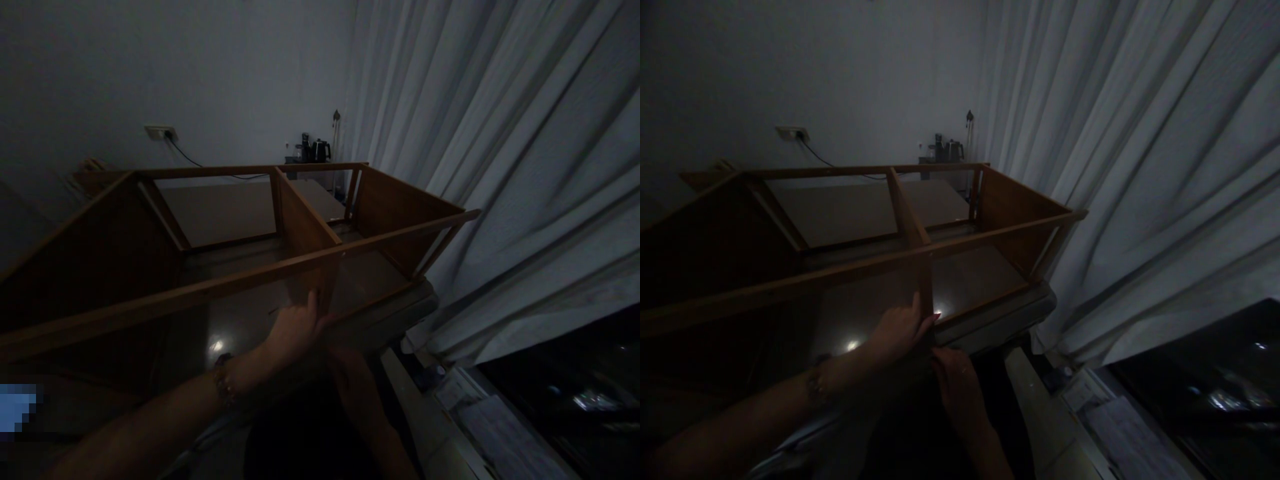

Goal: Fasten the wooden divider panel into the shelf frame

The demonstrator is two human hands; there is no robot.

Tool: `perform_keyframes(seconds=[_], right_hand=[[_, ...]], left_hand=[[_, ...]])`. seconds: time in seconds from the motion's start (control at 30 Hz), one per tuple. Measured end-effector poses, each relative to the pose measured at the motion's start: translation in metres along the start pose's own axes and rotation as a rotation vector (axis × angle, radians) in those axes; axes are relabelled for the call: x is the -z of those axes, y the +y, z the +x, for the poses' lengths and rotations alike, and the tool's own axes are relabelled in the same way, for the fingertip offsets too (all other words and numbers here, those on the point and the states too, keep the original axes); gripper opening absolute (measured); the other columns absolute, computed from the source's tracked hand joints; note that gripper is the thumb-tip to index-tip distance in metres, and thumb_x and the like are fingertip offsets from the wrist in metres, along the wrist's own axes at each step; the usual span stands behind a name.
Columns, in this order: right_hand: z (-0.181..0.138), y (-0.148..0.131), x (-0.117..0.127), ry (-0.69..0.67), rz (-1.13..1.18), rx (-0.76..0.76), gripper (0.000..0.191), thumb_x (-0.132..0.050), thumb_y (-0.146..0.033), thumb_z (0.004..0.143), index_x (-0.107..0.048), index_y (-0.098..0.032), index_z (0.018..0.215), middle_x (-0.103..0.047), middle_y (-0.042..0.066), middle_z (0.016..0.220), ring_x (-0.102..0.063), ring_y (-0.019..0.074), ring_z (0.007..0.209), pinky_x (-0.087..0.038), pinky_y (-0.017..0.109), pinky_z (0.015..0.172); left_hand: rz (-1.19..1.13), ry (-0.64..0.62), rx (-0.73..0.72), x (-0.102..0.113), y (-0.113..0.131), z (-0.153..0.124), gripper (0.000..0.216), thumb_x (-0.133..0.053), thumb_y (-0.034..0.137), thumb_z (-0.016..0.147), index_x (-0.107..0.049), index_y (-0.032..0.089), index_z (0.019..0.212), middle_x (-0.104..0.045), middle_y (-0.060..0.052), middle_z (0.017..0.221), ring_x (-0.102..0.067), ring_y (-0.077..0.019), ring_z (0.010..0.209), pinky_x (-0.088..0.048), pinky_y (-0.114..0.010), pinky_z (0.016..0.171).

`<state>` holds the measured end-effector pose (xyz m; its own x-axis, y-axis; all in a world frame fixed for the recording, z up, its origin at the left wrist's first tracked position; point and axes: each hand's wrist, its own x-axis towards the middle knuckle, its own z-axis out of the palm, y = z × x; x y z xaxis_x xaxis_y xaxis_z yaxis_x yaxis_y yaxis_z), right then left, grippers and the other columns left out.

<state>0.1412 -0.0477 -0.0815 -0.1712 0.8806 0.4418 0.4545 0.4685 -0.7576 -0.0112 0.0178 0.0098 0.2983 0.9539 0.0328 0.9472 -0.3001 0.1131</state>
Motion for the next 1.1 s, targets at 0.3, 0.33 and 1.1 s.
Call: perform_keyframes(seconds=[0.3, 0.33, 1.1], right_hand=[[0.010, -0.015, 0.006, 0.153, 0.307, -0.375, 0.023, -0.057, -0.032, 0.076, -0.055, -0.019, 0.096, -0.064, 0.003, 0.076, -0.060, 0.0171, 0.073, -0.046, 0.028, 0.068], [0.011, -0.017, 0.007, 0.139, 0.337, -0.411, 0.023, -0.057, -0.033, 0.076, -0.055, -0.019, 0.093, -0.061, 0.000, 0.066, -0.058, 0.0152, 0.063, -0.045, 0.026, 0.061], [0.012, -0.027, 0.009, 0.230, 0.247, -0.416, 0.024, -0.048, -0.032, 0.082, -0.052, -0.019, 0.101, -0.062, 0.004, 0.082, -0.059, 0.0159, 0.072, -0.047, 0.027, 0.063]], left_hand=[[-0.001, -0.008, 0.008, -0.001, 0.001, 0.000, 0.058, -0.019, 0.050, 0.085, -0.028, 0.005, 0.121, -0.065, -0.014, 0.080, -0.064, -0.0226, 0.073, -0.045, -0.028, 0.059], [-0.005, 0.004, 0.004, -0.002, 0.000, 0.001, 0.058, -0.019, 0.050, 0.085, -0.028, 0.005, 0.121, -0.066, -0.014, 0.080, -0.064, -0.0228, 0.073, -0.045, -0.028, 0.059], [-0.006, 0.004, 0.012, -0.004, -0.001, 0.001, 0.057, -0.019, 0.051, 0.084, -0.029, 0.007, 0.119, -0.065, -0.014, 0.080, -0.064, -0.0210, 0.072, -0.044, -0.026, 0.058]])
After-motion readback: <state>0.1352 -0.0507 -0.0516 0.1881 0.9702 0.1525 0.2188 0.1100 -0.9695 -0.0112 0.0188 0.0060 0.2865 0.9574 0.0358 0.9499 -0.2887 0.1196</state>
